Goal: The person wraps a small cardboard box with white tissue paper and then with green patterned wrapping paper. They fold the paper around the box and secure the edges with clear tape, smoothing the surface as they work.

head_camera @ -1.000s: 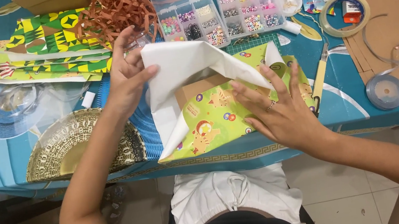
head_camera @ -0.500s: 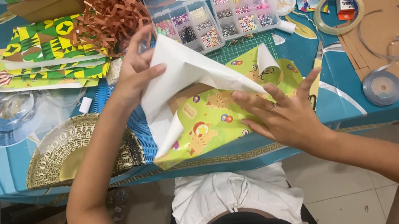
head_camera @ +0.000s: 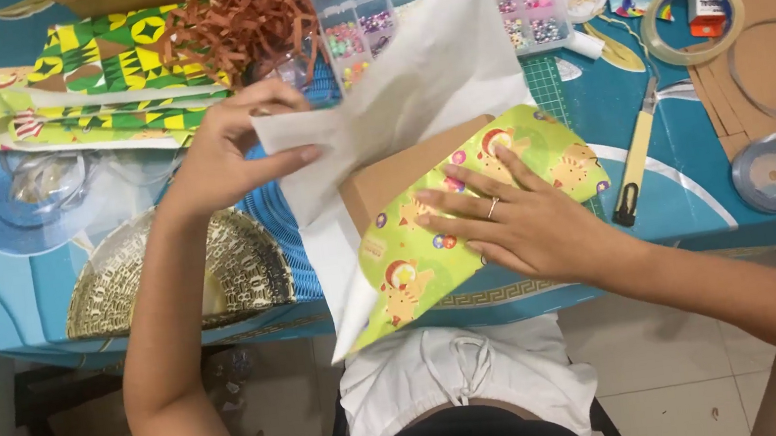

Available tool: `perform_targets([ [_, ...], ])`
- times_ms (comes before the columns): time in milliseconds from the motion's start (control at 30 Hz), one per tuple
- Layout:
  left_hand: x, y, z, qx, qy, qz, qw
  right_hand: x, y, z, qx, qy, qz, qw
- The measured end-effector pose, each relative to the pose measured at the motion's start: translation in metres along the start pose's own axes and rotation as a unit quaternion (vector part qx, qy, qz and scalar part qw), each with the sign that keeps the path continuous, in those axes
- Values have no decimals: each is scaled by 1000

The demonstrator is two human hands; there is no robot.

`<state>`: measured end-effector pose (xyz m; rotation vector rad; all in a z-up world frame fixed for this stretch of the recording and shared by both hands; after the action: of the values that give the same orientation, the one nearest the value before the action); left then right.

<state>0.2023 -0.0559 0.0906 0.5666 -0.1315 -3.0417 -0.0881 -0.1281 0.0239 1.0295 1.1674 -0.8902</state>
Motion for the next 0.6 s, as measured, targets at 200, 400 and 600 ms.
perform_targets([
  [200,21,-9,20,45,-15,-168,985,1,13,8,43,-15,-15,999],
  [400,32,-10,24,36,-23,-233,971,0,24,22,105,-25,4,994],
  [600,37,-8,35,-6,-7,-253,968,4,30,22,126,-23,52,990],
])
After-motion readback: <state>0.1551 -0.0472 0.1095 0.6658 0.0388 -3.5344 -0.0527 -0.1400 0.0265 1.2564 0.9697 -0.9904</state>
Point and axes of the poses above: each hand's wrist, its own y-axis towards the middle knuckle, its own x-axis out of the palm, z = x × y, the point moved 5 cm from there along y, towards the middle knuckle, and after that the axes turned 14 degrees about -x, right-handed, at the moved point
